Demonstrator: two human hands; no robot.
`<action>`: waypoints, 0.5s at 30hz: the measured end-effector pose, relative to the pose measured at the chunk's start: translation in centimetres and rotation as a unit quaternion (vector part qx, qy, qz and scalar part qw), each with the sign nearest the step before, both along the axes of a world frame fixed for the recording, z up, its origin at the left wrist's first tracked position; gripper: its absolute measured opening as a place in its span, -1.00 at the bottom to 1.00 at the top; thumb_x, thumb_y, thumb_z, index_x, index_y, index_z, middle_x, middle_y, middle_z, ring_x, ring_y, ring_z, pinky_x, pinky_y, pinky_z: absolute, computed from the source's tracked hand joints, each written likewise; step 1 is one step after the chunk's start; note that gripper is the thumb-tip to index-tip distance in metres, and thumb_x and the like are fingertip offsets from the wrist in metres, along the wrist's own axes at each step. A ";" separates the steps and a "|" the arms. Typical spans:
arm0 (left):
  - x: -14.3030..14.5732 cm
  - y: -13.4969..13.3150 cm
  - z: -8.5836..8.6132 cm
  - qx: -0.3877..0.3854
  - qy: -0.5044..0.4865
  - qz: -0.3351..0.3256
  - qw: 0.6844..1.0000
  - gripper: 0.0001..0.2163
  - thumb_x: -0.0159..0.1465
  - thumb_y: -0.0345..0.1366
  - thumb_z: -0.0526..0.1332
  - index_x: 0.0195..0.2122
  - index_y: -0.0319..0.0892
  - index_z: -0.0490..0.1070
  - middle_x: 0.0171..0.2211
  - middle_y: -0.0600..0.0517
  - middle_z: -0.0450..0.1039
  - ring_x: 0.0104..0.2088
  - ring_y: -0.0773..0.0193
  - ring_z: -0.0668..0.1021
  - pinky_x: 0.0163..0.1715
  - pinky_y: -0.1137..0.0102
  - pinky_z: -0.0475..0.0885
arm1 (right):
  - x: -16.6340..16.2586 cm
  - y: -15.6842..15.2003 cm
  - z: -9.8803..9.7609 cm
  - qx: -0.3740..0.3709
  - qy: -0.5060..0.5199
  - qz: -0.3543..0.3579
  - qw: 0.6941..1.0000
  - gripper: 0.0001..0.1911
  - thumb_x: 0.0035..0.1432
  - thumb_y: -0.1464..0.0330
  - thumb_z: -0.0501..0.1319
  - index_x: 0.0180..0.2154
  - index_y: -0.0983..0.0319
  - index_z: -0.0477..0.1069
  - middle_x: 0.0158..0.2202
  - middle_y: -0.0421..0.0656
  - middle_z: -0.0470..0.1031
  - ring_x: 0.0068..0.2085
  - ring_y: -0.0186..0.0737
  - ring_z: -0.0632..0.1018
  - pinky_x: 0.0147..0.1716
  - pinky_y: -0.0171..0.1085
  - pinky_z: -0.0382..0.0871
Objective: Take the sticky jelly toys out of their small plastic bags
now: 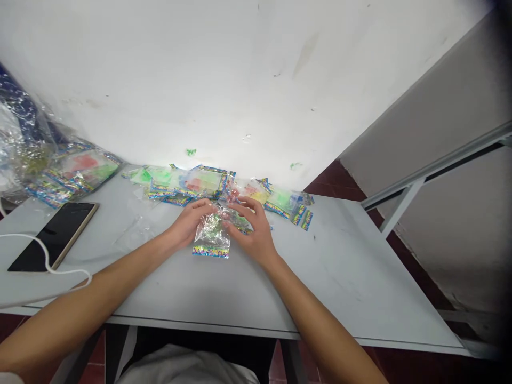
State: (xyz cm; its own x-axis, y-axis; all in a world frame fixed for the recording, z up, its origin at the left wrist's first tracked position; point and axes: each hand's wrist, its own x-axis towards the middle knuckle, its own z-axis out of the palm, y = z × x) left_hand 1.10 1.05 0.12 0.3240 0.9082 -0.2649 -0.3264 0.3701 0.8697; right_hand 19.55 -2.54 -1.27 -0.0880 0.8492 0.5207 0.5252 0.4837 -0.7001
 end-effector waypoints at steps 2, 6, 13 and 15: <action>0.1 -0.2 -0.1 0.003 -0.009 -0.017 1.000 -0.73 -0.03 -0.21 0.46 -0.47 -0.17 0.40 -0.51 0.13 0.44 -0.47 0.33 0.51 -0.43 0.43 0.39 | -0.1 0.1 -0.4 0.005 -0.013 0.005 1.000 -0.69 0.15 0.28 0.33 -0.03 0.03 0.53 0.12 -0.07 0.36 0.06 -0.06 0.48 0.11 0.00 0.42; 0.0 -0.3 -0.2 0.011 0.038 -0.041 0.998 -0.66 -0.01 -0.12 0.48 -0.27 -0.19 0.55 -0.34 0.03 0.57 -0.32 0.23 0.58 -0.28 0.36 0.43 | -0.2 0.4 -1.1 -0.017 0.010 -0.012 1.000 -0.74 0.18 0.26 0.31 -0.06 0.04 0.56 0.04 -0.07 0.43 0.02 -0.09 0.51 -0.02 -0.07 0.52; -0.1 -0.1 -1.0 0.061 0.071 -0.104 0.990 -0.58 -0.10 -0.15 0.53 -0.24 -0.23 0.58 -0.31 -0.04 0.62 -0.27 0.13 0.61 -0.13 0.23 0.44 | -0.2 0.5 -1.4 -0.038 0.038 -0.035 0.998 -0.81 0.20 0.22 0.28 -0.17 0.09 0.61 -0.06 -0.09 0.50 -0.10 -0.14 0.58 -0.21 -0.17 0.58; -0.1 -0.1 -1.1 0.070 0.079 -0.115 0.988 -0.59 -0.08 -0.16 0.52 -0.22 -0.24 0.58 -0.31 -0.06 0.62 -0.27 0.11 0.62 -0.11 0.22 0.44 | -0.1 0.5 -1.4 -0.029 0.015 -0.041 0.999 -0.81 0.23 0.23 0.25 -0.20 0.11 0.60 -0.08 -0.08 0.52 -0.10 -0.12 0.58 -0.17 -0.15 0.57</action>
State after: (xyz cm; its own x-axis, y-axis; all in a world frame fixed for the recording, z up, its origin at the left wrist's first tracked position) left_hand 1.01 0.92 -0.98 0.4916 0.8464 -0.2049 -0.1038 0.2906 0.9512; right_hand 19.47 -2.05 -2.64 -0.0016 0.8822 0.4709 0.5404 0.3970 -0.7419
